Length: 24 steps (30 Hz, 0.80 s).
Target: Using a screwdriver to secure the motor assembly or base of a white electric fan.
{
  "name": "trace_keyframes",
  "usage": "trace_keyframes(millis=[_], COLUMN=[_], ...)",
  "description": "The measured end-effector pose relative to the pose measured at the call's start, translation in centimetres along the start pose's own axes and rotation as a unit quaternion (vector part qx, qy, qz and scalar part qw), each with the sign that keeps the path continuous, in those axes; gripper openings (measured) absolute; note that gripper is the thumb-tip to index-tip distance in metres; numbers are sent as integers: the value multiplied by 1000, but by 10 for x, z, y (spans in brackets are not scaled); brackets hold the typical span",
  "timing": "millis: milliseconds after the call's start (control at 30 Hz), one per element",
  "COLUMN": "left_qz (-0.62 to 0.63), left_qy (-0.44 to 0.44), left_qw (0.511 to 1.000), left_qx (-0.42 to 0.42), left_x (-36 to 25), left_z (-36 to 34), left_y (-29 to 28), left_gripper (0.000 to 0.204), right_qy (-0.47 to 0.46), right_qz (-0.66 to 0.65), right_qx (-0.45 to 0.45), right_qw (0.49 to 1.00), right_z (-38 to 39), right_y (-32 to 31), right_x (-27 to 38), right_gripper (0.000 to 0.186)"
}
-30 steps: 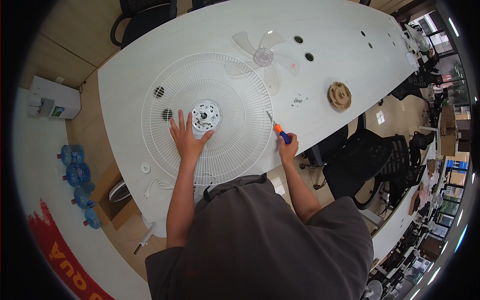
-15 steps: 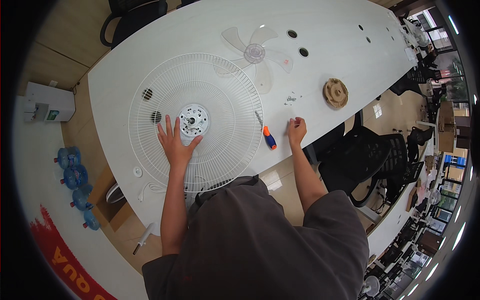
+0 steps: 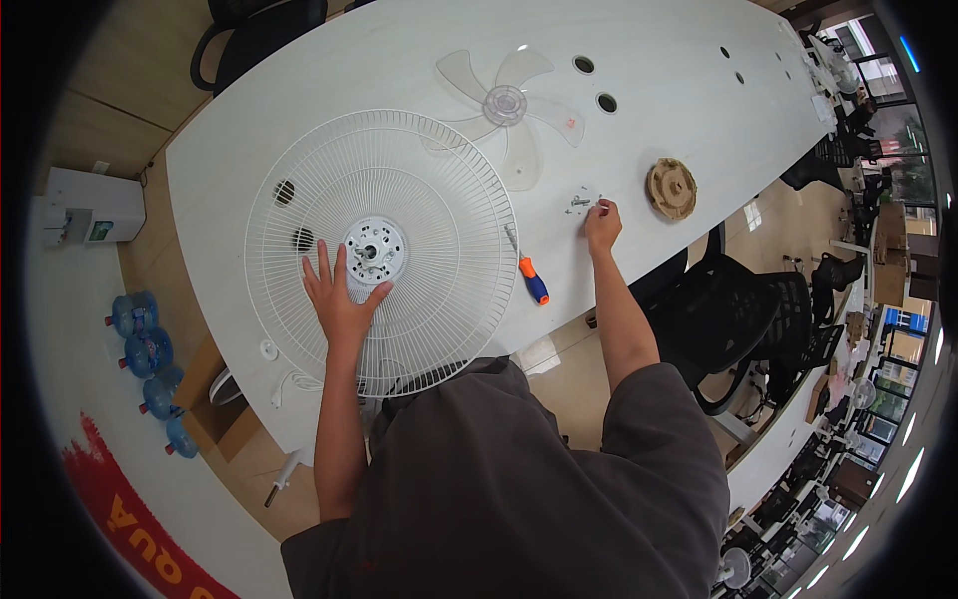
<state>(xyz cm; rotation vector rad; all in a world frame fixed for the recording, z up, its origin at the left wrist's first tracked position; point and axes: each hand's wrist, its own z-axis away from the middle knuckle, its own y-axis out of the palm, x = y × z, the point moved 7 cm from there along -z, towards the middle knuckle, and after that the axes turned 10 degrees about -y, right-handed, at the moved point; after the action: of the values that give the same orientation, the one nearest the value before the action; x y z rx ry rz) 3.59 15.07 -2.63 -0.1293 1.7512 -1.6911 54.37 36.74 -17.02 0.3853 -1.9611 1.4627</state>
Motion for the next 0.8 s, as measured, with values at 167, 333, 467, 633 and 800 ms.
trace_keyframes(millis=[167,333,467,633,800], left_qz=[-2,-5,-8,23,13], left_qy=[5,8,6,47,17], left_qw=[1000,1000,1000,997,999], left_qx=[-6,-7,-7,-48,-40], left_x=[1,0,2,2,-6], left_z=[2,1,0,5,2], left_y=[0,0,-2,-8,1], left_gripper=[105,104,103,97,98], right_qy=[6,25,-3,-49,5], right_qz=[-6,16,44,112,-45], right_qx=[24,8,64,58,4], right_qw=[1000,1000,997,991,999], right_z=[-13,-24,-29,-36,-52], right_y=[-2,-5,4,15,-20], right_x=[4,-9,-1,-11,-12], right_gripper=[25,25,21,18,22])
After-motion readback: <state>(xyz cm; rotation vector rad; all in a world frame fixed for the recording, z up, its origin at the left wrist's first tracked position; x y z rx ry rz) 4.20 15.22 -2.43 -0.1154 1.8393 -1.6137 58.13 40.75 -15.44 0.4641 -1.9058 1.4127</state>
